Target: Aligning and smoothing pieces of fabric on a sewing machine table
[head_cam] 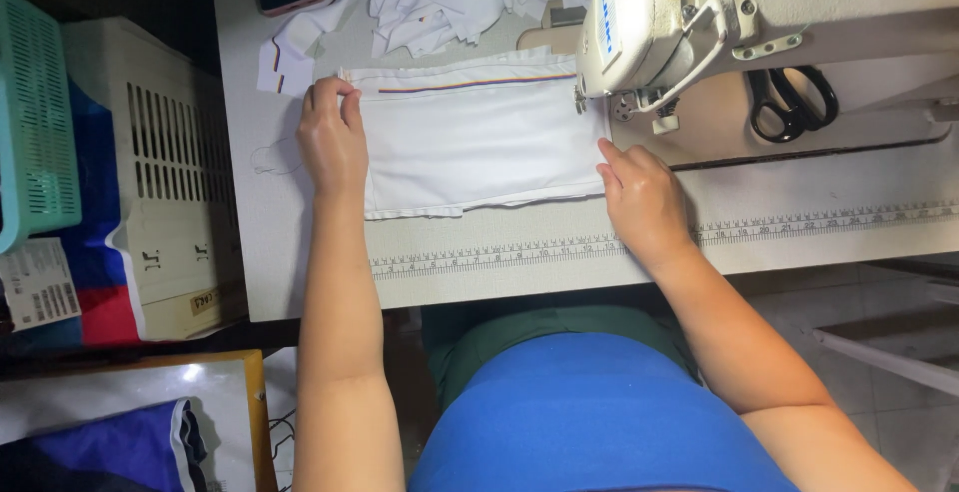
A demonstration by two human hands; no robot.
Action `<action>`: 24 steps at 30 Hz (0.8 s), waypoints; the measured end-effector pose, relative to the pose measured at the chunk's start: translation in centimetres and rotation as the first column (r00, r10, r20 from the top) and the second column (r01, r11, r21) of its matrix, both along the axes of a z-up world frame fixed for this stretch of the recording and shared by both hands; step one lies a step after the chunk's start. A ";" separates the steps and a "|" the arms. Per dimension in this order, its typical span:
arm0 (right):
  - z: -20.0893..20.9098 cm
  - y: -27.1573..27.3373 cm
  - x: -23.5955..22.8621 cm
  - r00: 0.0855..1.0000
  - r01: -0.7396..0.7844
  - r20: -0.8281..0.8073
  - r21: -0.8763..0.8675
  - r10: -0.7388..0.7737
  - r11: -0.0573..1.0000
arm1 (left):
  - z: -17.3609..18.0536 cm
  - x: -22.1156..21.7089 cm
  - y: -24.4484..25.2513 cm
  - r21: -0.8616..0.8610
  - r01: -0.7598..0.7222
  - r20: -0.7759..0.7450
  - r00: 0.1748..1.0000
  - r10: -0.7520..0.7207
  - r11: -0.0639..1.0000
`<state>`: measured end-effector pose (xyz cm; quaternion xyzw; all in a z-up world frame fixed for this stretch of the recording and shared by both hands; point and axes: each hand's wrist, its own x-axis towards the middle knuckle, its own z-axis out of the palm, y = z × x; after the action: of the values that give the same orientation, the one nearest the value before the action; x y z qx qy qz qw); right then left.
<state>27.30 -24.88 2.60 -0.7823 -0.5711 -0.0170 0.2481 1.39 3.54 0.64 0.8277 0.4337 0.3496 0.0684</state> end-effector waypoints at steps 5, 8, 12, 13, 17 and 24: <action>-0.8 0.6 0.6 1.000 0.008 0.013 0.023 -0.009 1.000 | -0.3 0.0 0.5 0.009 0.001 -0.003 1.000 -0.001 1.000; -0.8 1.0 0.8 1.000 0.007 0.028 0.025 -0.007 1.000 | -0.2 0.1 0.9 0.032 0.000 -0.033 0.999 0.001 0.999; -0.8 1.4 1.1 0.999 0.013 0.046 0.024 -0.014 1.000 | 0.1 0.5 1.4 0.062 0.005 -0.030 1.000 -0.003 0.998; -1.0 1.5 1.2 0.999 0.016 0.050 0.010 -0.016 1.000 | 0.1 0.6 1.5 0.069 0.009 -0.018 1.000 -0.008 0.998; -0.6 2.0 1.3 1.000 0.020 0.017 0.007 -0.020 1.000 | 0.2 0.9 1.7 0.063 0.006 0.004 1.000 -0.006 0.998; -0.5 2.7 1.6 0.999 0.039 0.007 -0.009 -0.039 0.999 | 0.1 1.1 2.5 0.097 0.003 -0.018 1.000 -0.001 0.995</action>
<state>28.88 -22.14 2.11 -0.7943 -0.5567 -0.0219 0.2423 2.51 6.03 0.71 0.8335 0.4160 0.3628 0.0245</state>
